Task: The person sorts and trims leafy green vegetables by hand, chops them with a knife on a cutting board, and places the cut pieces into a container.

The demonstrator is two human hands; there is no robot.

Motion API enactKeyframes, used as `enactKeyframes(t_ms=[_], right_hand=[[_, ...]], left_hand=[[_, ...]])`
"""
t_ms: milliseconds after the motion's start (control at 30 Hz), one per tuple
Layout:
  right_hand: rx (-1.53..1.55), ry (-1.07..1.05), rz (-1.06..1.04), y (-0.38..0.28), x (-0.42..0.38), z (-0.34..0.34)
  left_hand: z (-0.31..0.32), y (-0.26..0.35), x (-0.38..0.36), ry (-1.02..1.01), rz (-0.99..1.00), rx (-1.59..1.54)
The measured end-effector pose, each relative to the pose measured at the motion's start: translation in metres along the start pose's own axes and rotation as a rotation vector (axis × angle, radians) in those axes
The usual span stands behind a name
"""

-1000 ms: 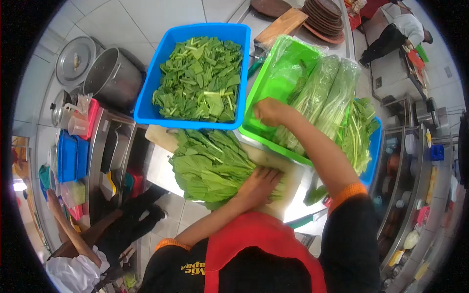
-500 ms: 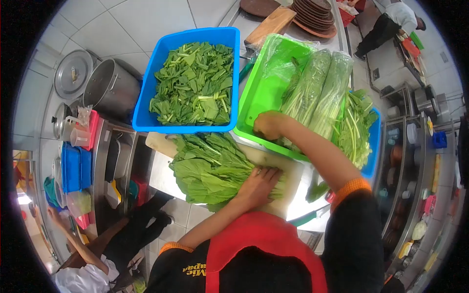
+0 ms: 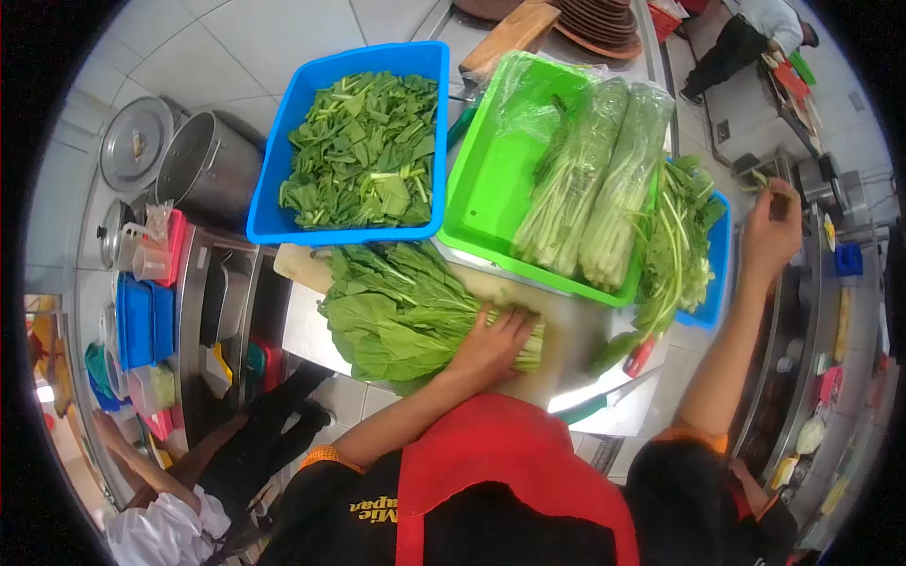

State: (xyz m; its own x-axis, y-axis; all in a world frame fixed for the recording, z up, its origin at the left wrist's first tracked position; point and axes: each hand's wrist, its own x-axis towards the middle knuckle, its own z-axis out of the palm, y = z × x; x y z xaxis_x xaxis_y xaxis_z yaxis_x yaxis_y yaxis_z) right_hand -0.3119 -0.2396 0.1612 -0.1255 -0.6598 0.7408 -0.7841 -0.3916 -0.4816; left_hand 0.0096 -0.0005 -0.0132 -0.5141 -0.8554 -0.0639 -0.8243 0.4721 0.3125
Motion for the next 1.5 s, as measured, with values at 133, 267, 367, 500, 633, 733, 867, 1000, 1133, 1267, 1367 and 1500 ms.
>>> enactKeyframes(t_ms=[133,267,367,500,633,733,867,1000,1133,1267,1367,1500], right_hand=[[-0.368,-0.196,0.089,0.094,-0.055,-0.007],[-0.268,-0.231,0.118,0.095,-0.113,-0.018],[-0.299,-0.069,0.119,0.028,-0.147,-0.033],[-0.244,-0.071,0.101,-0.019,-0.197,-0.049],[-0.143,-0.411,0.323,-0.054,-0.259,-0.082],[-0.225,-0.582,0.406,-0.078,-0.315,-0.097],[-0.327,-0.697,0.626,-0.103,-0.367,-0.098],[-0.350,-0.570,0.686,-0.105,-0.377,-0.086],[-0.373,-0.481,0.731,-0.113,-0.381,-0.086],[-0.228,-0.400,0.941,-0.114,-0.382,-0.092],[-0.282,-0.362,0.906,-0.108,-0.403,-0.093],[-0.262,-0.214,0.979,-0.112,-0.435,-0.106]], left_hand=[[-0.008,0.004,-0.001,-0.012,-0.014,-0.032],[-0.057,0.013,-0.002,0.092,0.089,-0.100],[-0.106,0.007,0.015,0.255,0.082,-0.194],[-0.138,-0.026,0.064,0.424,0.023,-0.175],[-0.144,-0.031,0.058,0.306,0.010,-0.319],[-0.112,-0.021,0.029,0.066,0.007,-0.417],[-0.067,-0.005,0.001,-0.024,0.019,-0.157],[-0.052,0.006,-0.006,-0.175,0.002,-0.038],[-0.033,0.005,-0.006,-0.204,-0.009,0.034],[-0.018,-0.002,-0.009,-0.168,-0.012,0.035],[-0.020,0.000,-0.008,-0.157,-0.018,0.066],[-0.029,-0.006,-0.009,-0.069,-0.013,0.139]])
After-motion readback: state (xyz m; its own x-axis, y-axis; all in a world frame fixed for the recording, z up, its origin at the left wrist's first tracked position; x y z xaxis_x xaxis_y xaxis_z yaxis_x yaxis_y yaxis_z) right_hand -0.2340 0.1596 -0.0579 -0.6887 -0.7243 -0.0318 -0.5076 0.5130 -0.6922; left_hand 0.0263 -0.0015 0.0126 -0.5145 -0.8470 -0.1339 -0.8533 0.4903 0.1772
